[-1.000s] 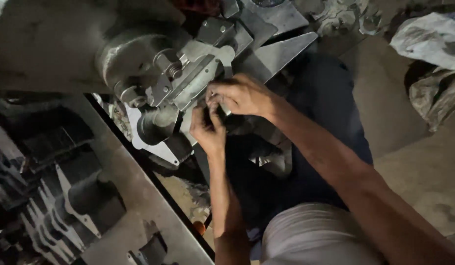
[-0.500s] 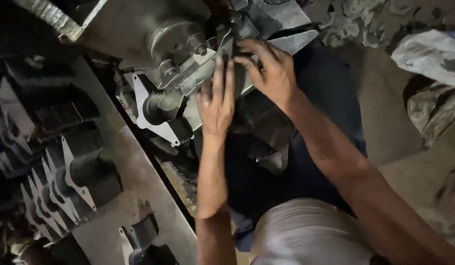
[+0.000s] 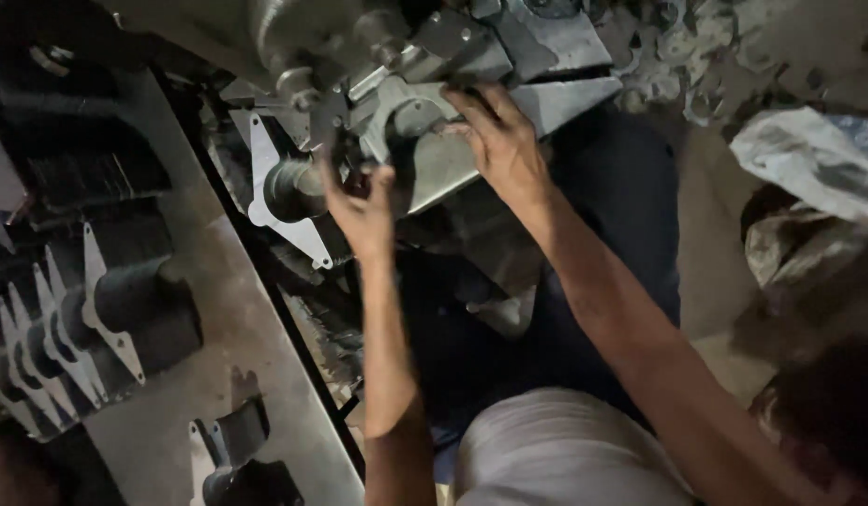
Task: Manually positioning and securing small metal pieces into a jig on a fabrication machine.
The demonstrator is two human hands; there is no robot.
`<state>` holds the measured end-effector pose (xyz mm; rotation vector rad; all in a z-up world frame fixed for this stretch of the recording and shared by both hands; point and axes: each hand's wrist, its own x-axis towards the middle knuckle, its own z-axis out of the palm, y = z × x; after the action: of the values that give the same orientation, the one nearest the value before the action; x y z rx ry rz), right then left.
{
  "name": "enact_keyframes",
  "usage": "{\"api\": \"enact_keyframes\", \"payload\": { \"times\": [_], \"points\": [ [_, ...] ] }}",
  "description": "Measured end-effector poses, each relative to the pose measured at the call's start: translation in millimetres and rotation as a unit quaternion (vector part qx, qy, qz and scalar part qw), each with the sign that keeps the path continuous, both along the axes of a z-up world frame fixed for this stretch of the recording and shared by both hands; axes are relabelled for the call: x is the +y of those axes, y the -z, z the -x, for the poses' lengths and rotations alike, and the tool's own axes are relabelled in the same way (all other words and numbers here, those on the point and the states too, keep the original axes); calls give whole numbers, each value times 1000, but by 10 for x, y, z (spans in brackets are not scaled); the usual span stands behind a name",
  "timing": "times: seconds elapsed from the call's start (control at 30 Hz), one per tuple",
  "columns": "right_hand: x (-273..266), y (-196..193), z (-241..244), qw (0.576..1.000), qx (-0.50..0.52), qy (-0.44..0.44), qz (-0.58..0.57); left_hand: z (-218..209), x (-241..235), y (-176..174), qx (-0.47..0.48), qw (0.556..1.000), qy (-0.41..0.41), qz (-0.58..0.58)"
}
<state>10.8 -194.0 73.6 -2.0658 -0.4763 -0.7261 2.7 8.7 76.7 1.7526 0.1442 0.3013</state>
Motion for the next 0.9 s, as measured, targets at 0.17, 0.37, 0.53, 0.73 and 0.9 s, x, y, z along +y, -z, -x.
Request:
{"api": "enact_keyframes", "payload": {
  "times": [0.17,0.37,0.53,0.73,0.9],
  "points": [
    [161,244,-126,991,65,7,-114,6,-96,190,-193,969,-61,-139],
    [159,211,-230,994,38,46,-95,-110,-75,97,-244,946,-58,-205],
    [143,294,-234,994,19,35,-103,-96,-64,165,-234,950,-62,-199],
    [144,176,-208,995,-5,50,-85,71,25,-44,-209,950,-79,-217],
    [61,156,-138,981,160,38,-102,248,802,-346,-61,859,-142,-488]
  ]
}}
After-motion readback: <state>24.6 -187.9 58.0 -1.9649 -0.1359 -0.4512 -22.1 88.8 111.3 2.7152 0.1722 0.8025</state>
